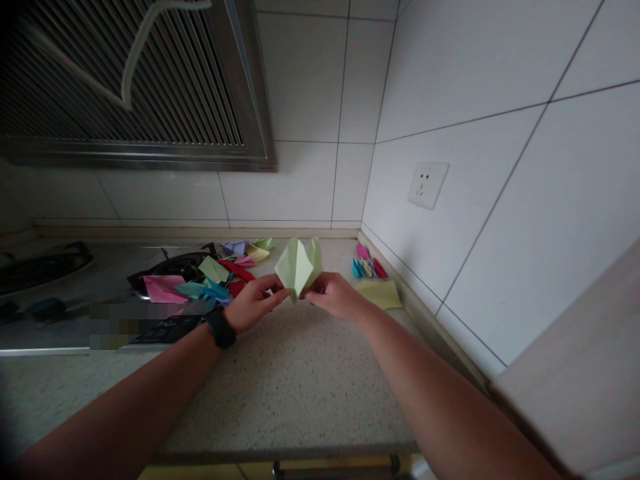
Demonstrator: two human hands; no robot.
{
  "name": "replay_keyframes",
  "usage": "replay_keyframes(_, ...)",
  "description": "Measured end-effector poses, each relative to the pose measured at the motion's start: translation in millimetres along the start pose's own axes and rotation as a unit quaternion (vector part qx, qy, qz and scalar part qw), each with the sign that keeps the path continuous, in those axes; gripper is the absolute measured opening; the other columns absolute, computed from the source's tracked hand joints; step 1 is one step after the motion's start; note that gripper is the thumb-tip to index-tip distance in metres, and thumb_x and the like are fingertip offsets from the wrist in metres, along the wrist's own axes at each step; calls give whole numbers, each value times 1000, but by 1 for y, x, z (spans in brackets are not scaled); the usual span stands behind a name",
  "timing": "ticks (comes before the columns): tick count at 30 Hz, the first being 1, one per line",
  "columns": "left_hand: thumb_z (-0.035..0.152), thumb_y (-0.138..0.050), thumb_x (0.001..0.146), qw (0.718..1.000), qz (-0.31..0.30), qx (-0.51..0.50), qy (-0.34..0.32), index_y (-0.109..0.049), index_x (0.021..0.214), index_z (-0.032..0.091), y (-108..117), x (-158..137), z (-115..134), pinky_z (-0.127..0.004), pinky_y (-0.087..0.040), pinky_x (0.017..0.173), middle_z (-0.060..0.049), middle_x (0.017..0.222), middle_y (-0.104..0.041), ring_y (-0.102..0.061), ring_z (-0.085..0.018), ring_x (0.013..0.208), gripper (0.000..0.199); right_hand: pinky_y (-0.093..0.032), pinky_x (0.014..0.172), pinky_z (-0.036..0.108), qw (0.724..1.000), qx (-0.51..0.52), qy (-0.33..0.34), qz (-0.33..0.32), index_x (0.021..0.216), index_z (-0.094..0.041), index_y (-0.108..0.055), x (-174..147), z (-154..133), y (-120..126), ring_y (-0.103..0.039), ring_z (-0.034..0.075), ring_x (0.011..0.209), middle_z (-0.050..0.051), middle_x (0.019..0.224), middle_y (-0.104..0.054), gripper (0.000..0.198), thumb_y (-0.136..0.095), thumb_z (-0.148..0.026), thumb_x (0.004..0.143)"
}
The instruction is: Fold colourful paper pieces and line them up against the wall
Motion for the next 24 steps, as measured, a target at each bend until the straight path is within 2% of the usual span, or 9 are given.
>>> replay_keyframes(11, 42, -53, 90, 1000, -11, -7, 28, -64, 84, 14, -1, -1, -7, -21, -42, 53, -3, 72, -64, -55, -11, 60, 31, -45, 59, 25, 1000, -26, 2, -16, 92, -16, -72, 0, -1, -5, -58, 13, 63, 3, 75, -69, 18, -61, -23, 79)
replay_keyframes(24, 37, -54, 90, 1000, 2, 22, 15, -66, 80, 15, 2, -1, -1, -21, -41, 55, -2, 72, -66, -56, -11, 61, 27, -43, 57, 24, 999, -23, -11, -27, 92, -14, -70, -1, 4, -7, -56, 12, 62, 3, 75, -68, 20, -61, -26, 80)
Point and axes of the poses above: each hand's wrist, its own x-axis towards the middle knuckle, its own y-axis out of the back of the hand, z = x × y, the point moved 9 cm from there along x, towards the middle knuckle
